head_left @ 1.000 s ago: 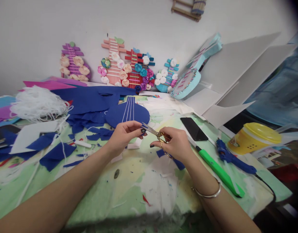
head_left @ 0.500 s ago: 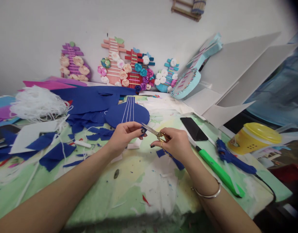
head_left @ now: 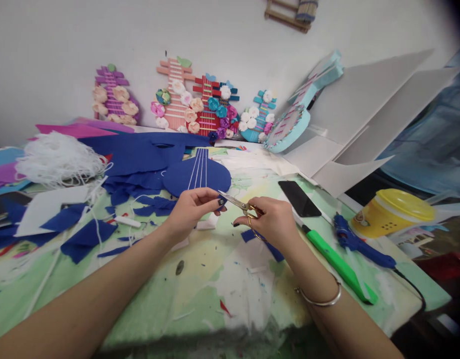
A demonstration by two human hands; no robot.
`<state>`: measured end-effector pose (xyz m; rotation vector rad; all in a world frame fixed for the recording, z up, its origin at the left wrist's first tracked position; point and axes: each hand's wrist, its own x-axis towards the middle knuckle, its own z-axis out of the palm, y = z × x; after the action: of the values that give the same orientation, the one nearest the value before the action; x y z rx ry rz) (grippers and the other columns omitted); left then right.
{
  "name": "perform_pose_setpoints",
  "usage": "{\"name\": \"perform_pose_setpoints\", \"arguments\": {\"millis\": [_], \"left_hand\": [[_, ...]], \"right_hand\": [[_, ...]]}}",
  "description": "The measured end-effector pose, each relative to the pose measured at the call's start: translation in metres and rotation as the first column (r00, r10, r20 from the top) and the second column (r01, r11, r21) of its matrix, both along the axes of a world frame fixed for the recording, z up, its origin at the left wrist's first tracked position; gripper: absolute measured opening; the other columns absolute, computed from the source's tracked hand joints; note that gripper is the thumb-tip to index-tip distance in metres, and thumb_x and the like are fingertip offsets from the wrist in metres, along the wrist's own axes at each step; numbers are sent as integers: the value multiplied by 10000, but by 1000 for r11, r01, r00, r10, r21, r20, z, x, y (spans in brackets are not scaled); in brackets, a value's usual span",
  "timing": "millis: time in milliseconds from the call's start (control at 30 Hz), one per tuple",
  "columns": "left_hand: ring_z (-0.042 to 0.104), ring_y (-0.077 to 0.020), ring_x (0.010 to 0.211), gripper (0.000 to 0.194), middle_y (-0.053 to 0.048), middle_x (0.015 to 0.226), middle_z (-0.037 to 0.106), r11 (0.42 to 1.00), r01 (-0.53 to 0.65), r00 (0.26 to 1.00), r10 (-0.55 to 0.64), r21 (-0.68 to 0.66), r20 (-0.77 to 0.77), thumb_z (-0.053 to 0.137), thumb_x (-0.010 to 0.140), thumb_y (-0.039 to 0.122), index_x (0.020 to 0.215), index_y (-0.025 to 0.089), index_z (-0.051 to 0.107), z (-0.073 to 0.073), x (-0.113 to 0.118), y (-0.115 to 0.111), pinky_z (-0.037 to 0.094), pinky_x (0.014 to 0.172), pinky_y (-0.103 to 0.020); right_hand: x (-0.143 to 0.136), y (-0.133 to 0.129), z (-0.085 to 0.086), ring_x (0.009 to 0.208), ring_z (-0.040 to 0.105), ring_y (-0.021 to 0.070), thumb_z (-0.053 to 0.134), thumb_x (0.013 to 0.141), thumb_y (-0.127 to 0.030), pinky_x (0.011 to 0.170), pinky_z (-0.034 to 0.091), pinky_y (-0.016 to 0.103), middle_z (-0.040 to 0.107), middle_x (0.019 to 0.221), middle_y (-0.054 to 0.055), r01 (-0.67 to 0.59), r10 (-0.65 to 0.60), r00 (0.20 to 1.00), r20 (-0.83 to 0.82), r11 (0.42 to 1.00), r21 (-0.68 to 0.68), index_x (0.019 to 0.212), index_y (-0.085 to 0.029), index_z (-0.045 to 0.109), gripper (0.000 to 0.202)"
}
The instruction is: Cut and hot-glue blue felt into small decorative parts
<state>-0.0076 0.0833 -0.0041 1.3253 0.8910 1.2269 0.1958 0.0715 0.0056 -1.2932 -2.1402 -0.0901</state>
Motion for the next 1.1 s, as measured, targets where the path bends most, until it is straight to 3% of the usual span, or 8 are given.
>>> {"name": "perform_pose_setpoints", "arguments": {"millis": [267,400,533,700,900,1100], "left_hand": [[633,-118,615,186,-42,713,719,1000,15,1000,-15,-18,3,745,705,254,833,133,685,-3,-1,3,507,634,-249],[678,-145,671,255,-40,770,738,998,-3,998,7,-58,63,789,646,237,848,150,659,-7,-1,6,538,686,-284],[700,-177,728,288,-60,797,745,995,-7,996,16,-96,93,793,623,199,861,149,639,-9,-1,8,548,736,-327],[709,-185,689,293,-75,766,750,991,25,998,-16,-132,67,764,686,243,899,154,583,-10,-2,9,542,729,-329],[704,-171,669,333,-67,731,748,991,-24,1000,22,-133,-17,764,686,277,892,171,524,-9,-1,11,524,661,-281],[703,-192,688,339,-72,723,739,994,-104,989,99,-35,-109,754,683,367,825,170,518,-1,-1,11,518,659,-295]], "right_hand": [[0,2,-2,503,437,101,645,724,-601,503,268,243,562,546,-10,13,-14,997,-72,1000,-19,629,-186,615,427],[3,7,-3,483,449,110,687,690,-579,495,283,241,559,506,-12,145,-163,971,-176,983,-114,646,-185,639,399],[9,15,-5,569,565,175,707,698,-438,522,316,254,649,606,27,317,-343,936,-76,917,-240,836,-193,697,282],[18,23,-6,758,642,252,592,750,-236,581,346,278,710,778,81,424,-425,903,63,857,-293,1016,-173,660,282],[27,32,-10,918,636,285,468,788,-105,691,391,306,701,978,157,449,-421,894,155,840,-306,1115,-110,610,357],[28,33,-7,968,619,271,448,775,-50,783,414,327,685,1021,180,353,-333,936,115,876,-329,1003,-96,661,316]]}}
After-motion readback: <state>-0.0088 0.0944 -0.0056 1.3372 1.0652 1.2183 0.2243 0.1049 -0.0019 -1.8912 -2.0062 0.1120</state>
